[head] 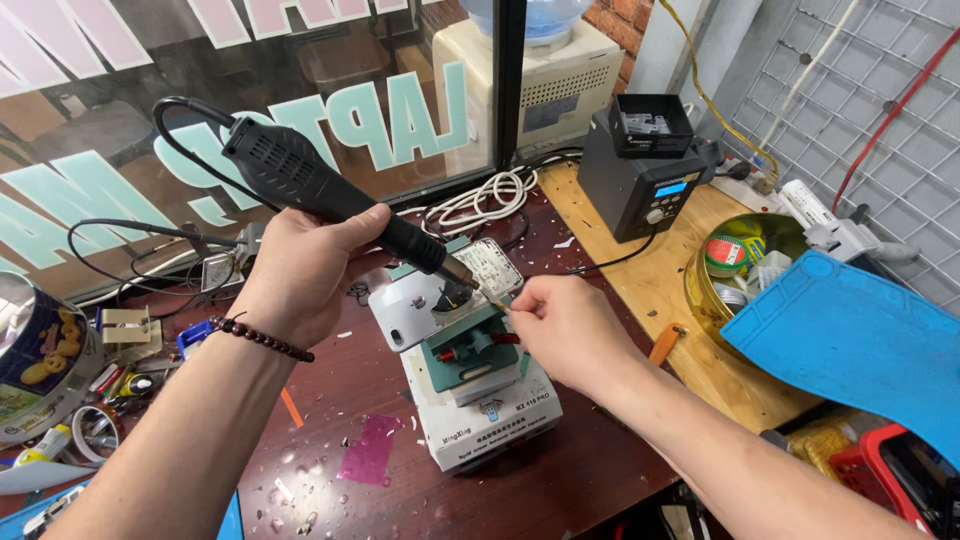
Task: The person uses a hot air gun and a metal tool to heat and scrape the back of a smartphone secured in a clamp. The person repeatedly applies heat and scrapes residue from the device's surface throughout the clip.
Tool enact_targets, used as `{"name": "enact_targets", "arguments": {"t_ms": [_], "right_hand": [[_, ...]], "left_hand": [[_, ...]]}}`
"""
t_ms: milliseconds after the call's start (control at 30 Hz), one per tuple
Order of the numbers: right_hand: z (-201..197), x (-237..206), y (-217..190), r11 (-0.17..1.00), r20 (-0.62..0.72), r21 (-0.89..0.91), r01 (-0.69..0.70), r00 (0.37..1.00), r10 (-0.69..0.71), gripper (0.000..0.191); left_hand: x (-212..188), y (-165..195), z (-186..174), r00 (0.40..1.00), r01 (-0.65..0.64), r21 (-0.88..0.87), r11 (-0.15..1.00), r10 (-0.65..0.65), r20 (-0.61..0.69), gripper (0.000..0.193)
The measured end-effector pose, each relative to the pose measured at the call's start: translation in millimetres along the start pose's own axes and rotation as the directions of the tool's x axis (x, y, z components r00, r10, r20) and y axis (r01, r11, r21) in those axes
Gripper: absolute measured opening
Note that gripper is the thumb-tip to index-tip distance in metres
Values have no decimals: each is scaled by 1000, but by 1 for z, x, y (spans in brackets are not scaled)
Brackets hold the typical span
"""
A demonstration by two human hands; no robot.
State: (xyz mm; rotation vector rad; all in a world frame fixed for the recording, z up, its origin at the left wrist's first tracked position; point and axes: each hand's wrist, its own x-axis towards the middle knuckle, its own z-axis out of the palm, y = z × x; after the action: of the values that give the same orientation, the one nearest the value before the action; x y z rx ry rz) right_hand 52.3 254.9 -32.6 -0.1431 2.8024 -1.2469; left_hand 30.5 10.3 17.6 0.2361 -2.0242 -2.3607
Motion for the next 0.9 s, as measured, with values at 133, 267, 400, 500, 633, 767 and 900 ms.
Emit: {"name": "enact_targets", "arguments": {"t_ms": [133, 267, 400, 500, 633, 767, 900], "right_hand": [[3, -3, 0, 993, -33, -10, -120, 992, 119, 16], [6, 1, -2, 991, -65, -21, -129, 990, 128, 15], [5, 4, -2, 986, -96, -23, -168, 982, 165, 16], [5, 4, 1, 973, -55, -12, -229, 972, 228, 15], [6, 4, 0, 988, -115, -28, -149, 983, 145, 15], [5, 5, -11, 979, -85, -30, -204, 976, 201, 15], [7, 3, -17, 977, -34, 66, -205, 978, 207, 14]], "left_hand": [[12, 0, -4, 998, -17, -25, 1000, 18, 57, 11], [23, 0, -9, 996, -11, -70, 997, 17, 92, 11], [31, 2, -15, 993, -2, -76, 997, 11, 120, 13], [33, 2, -15, 989, 10, -68, 998, 0, 150, 14], [33, 0, -14, 990, 55, -53, 997, -47, 132, 14], [36, 0, -17, 987, 39, -66, 997, -28, 158, 14], [38, -1, -21, 986, 21, -69, 997, -9, 166, 14]]}}
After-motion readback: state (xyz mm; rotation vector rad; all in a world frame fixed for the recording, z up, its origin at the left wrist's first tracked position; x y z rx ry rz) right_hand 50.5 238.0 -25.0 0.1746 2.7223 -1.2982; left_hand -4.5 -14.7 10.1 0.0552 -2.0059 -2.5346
